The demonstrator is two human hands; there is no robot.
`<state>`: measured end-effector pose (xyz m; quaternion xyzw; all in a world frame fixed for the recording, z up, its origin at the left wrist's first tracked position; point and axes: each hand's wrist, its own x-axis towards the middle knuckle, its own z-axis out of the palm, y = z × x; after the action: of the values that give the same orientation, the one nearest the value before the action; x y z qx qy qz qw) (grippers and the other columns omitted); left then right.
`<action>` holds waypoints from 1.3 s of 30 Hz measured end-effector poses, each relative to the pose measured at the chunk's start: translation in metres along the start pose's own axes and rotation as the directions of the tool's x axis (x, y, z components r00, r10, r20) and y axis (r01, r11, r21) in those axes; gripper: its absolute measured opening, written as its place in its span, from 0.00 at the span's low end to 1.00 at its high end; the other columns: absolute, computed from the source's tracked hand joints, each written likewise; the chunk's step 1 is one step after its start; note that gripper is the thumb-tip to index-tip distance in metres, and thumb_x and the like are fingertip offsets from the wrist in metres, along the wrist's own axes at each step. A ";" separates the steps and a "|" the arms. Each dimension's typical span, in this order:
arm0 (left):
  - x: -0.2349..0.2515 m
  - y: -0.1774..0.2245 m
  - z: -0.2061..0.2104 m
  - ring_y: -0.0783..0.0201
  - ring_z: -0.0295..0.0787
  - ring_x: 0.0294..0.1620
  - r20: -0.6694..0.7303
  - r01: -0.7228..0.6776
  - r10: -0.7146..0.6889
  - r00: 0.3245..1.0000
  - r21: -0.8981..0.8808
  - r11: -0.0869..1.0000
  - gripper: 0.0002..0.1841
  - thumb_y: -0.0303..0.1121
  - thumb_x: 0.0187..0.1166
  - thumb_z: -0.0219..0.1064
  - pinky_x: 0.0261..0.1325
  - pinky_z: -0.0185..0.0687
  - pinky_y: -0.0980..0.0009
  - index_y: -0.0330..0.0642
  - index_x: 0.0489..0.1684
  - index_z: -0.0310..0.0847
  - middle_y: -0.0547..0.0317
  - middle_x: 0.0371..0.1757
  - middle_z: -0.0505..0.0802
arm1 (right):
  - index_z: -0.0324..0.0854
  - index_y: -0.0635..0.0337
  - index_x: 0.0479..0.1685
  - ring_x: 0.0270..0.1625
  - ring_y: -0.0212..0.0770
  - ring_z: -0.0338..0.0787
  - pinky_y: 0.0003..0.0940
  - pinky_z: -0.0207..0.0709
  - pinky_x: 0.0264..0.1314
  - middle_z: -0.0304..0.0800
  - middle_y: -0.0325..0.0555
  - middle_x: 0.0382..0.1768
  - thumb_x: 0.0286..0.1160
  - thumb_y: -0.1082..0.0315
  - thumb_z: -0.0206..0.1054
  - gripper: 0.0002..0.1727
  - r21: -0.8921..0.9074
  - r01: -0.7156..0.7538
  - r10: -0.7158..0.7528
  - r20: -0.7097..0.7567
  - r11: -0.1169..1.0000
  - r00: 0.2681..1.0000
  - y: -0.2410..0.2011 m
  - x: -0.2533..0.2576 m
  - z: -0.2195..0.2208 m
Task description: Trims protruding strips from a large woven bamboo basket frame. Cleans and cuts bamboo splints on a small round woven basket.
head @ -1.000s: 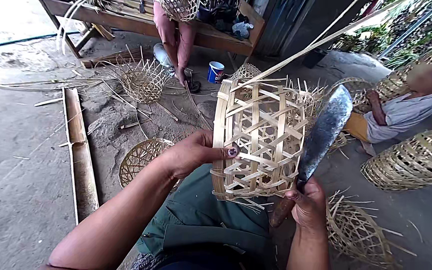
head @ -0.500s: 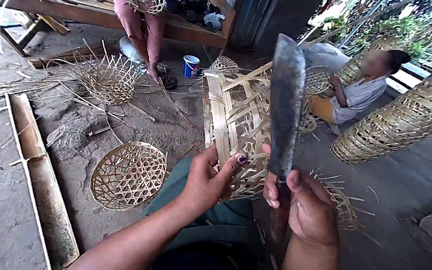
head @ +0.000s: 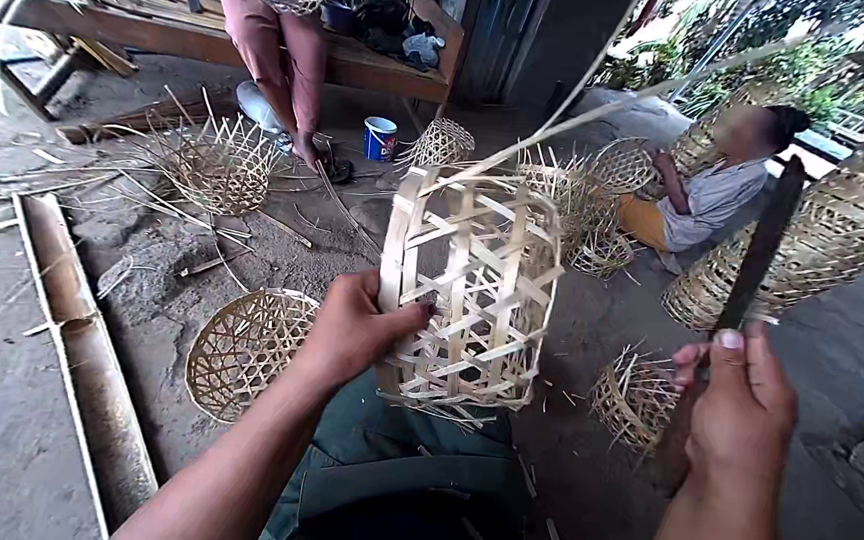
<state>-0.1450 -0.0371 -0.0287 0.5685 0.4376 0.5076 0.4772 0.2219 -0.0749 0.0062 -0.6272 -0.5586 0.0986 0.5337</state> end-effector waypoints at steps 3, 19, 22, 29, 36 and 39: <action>-0.002 -0.003 0.014 0.73 0.90 0.23 0.019 -0.015 0.013 1.000 0.098 0.995 0.09 0.40 0.68 0.78 0.28 0.90 0.71 0.46 0.34 0.87 0.67 0.23 0.92 | 0.38 0.62 0.95 0.29 0.27 0.82 0.23 0.80 0.31 0.82 0.32 0.36 0.92 0.52 0.50 0.40 0.341 -0.025 -0.030 0.156 0.940 0.987 -0.010 -0.023 0.033; -0.012 0.020 -0.021 0.66 0.93 0.41 0.089 0.123 -0.091 0.992 -0.482 0.868 0.06 0.29 0.84 0.66 0.51 0.91 0.68 0.37 0.44 0.88 0.53 0.40 0.95 | 0.37 0.72 0.89 0.39 0.22 0.81 0.15 0.80 0.47 0.78 0.33 0.46 0.53 0.46 0.87 0.71 0.649 -0.050 -0.204 0.310 0.760 0.929 -0.029 -0.049 0.114; -0.009 0.015 -0.024 0.69 0.93 0.39 0.204 0.153 -0.060 0.977 -0.479 0.864 0.05 0.27 0.82 0.66 0.50 0.91 0.72 0.38 0.41 0.89 0.55 0.38 0.95 | 0.41 0.70 0.88 0.41 0.21 0.81 0.14 0.79 0.49 0.78 0.30 0.46 0.53 0.45 0.87 0.69 0.661 -0.079 -0.207 0.343 0.747 0.916 -0.024 -0.045 0.114; 0.003 0.005 -0.007 0.68 0.86 0.16 -0.154 -0.042 0.042 0.987 -0.002 0.999 0.07 0.33 0.75 0.75 0.19 0.84 0.71 0.40 0.31 0.86 0.58 0.19 0.89 | 0.53 0.72 0.82 0.35 0.23 0.80 0.16 0.80 0.42 0.76 0.30 0.38 0.53 0.48 0.87 0.61 0.623 -0.099 -0.173 0.362 0.776 0.916 -0.022 -0.051 0.117; 0.011 0.009 -0.046 0.61 0.89 0.61 0.297 0.057 0.157 0.942 -0.601 0.797 0.35 0.63 0.77 0.67 0.66 0.87 0.61 0.46 0.74 0.75 0.55 0.63 0.90 | 0.48 0.72 0.84 0.34 0.23 0.80 0.16 0.81 0.40 0.78 0.31 0.40 0.50 0.48 0.89 0.65 0.632 -0.086 -0.230 0.401 0.770 0.887 -0.026 -0.057 0.102; 0.008 0.037 -0.047 0.70 0.93 0.40 0.246 0.113 0.034 0.969 -0.559 0.822 0.32 0.66 0.85 0.52 0.44 0.92 0.71 0.47 0.57 0.85 0.61 0.42 0.94 | 0.45 0.74 0.85 0.34 0.22 0.80 0.15 0.80 0.38 0.78 0.30 0.41 0.48 0.47 0.90 0.69 0.632 -0.070 -0.254 0.408 0.772 0.877 -0.024 -0.057 0.100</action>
<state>-0.1900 -0.0302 0.0103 0.4493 0.2160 0.5308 0.6854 0.1152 -0.0703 -0.0428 -0.3400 -0.6365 0.4016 0.5639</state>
